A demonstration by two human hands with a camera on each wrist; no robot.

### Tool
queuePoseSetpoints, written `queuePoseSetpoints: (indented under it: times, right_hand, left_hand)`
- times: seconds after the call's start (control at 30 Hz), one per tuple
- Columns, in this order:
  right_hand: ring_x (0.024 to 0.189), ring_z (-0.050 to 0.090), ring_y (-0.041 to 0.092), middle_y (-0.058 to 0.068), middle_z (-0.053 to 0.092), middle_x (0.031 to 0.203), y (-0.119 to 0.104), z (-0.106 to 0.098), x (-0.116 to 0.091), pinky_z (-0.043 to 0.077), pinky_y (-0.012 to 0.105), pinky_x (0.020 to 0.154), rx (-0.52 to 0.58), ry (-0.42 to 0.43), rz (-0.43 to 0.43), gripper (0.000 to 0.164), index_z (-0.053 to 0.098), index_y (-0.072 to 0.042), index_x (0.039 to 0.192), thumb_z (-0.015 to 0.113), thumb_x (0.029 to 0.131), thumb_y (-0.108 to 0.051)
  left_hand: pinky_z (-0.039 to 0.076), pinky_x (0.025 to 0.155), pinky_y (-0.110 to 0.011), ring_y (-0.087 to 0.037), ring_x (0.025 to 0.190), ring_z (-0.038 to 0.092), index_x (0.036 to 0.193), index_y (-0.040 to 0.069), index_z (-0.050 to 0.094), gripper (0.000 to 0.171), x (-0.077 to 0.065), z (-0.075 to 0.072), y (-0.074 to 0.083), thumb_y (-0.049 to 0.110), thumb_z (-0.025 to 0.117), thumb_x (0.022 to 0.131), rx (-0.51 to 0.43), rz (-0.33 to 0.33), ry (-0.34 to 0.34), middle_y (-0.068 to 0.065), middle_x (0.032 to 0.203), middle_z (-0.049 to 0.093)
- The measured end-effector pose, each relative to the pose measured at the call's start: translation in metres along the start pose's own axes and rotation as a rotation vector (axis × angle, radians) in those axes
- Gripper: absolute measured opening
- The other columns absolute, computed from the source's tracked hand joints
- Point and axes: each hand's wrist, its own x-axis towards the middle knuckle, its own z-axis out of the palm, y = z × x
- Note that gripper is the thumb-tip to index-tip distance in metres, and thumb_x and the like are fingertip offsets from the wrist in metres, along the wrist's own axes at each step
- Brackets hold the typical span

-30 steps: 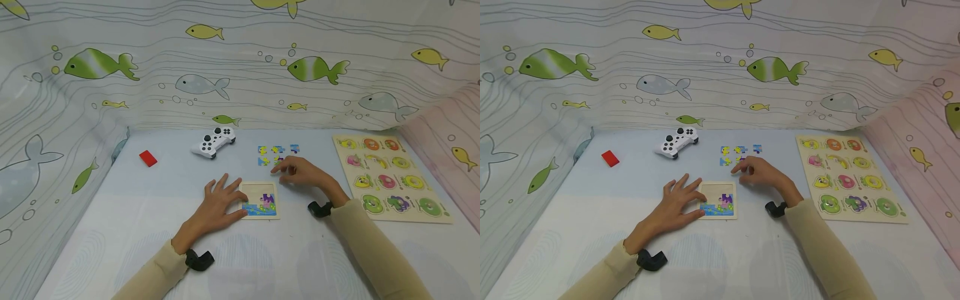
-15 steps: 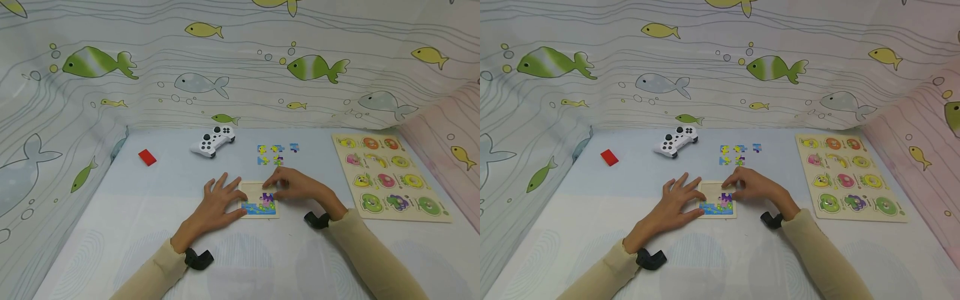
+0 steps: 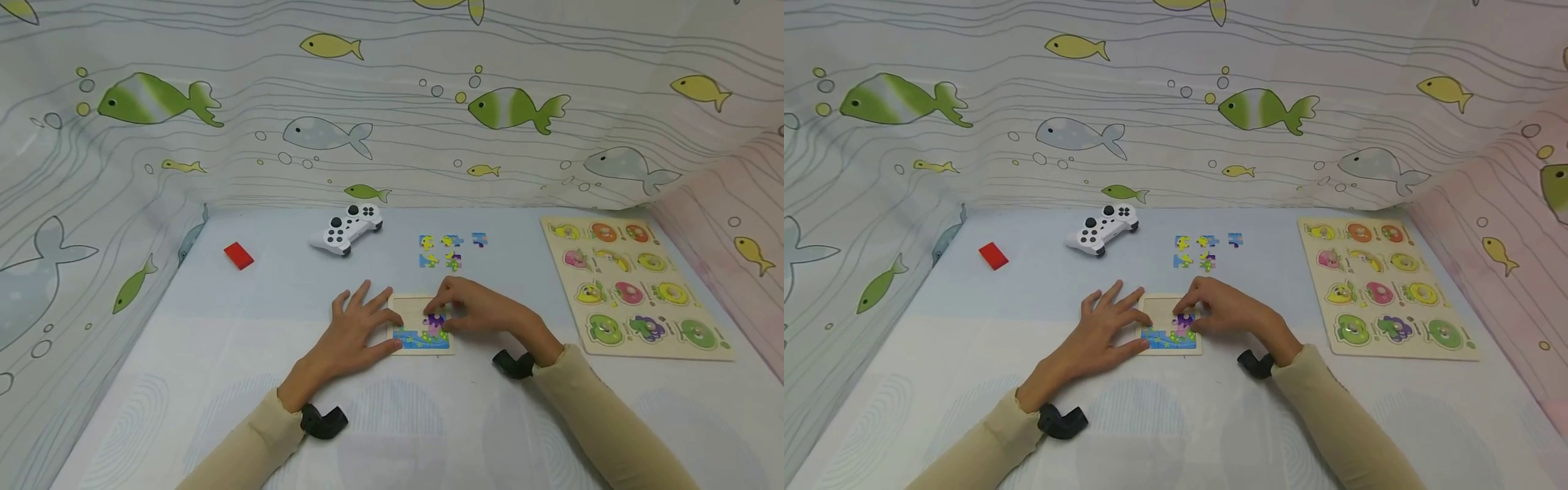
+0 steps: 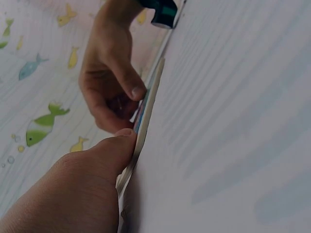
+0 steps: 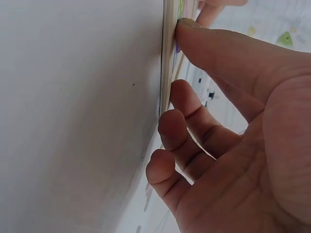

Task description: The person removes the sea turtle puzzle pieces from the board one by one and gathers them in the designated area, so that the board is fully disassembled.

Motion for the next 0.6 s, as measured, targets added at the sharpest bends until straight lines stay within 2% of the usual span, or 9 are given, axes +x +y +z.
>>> queuePoseSetpoints:
  times: [0.2, 0.6]
  right_hand:
    - [0.091, 0.05, 0.015, 0.001, 0.063, 0.104, -0.0016, 0.0005, 0.0008, 0.045, 0.03, 0.081, -0.024, -0.008, 0.001, 0.031, 0.077, -0.018, 0.118, 0.076, 0.088, -0.008]
    - [0.094, 0.049, 0.016, 0.001, 0.06, 0.109, -0.0034, 0.0018, 0.0005, 0.045, 0.029, 0.083, -0.019, -0.044, 0.059, 0.04, 0.074, -0.022, 0.124, 0.077, 0.087, -0.009]
  left_hand:
    - [0.016, 0.114, -0.071, -0.046, 0.155, 0.023, 0.119, 0.035, 0.068, 0.032, 0.0001, -0.0003, -0.0003, 0.055, 0.061, 0.095, -0.008, -0.001, 0.002, -0.007, 0.162, 0.042]
    - [0.016, 0.113, -0.071, -0.046, 0.154, 0.024, 0.119, 0.034, 0.067, 0.032, 0.0, 0.001, -0.0007, 0.054, 0.062, 0.095, -0.004, 0.007, 0.011, -0.007, 0.161, 0.043]
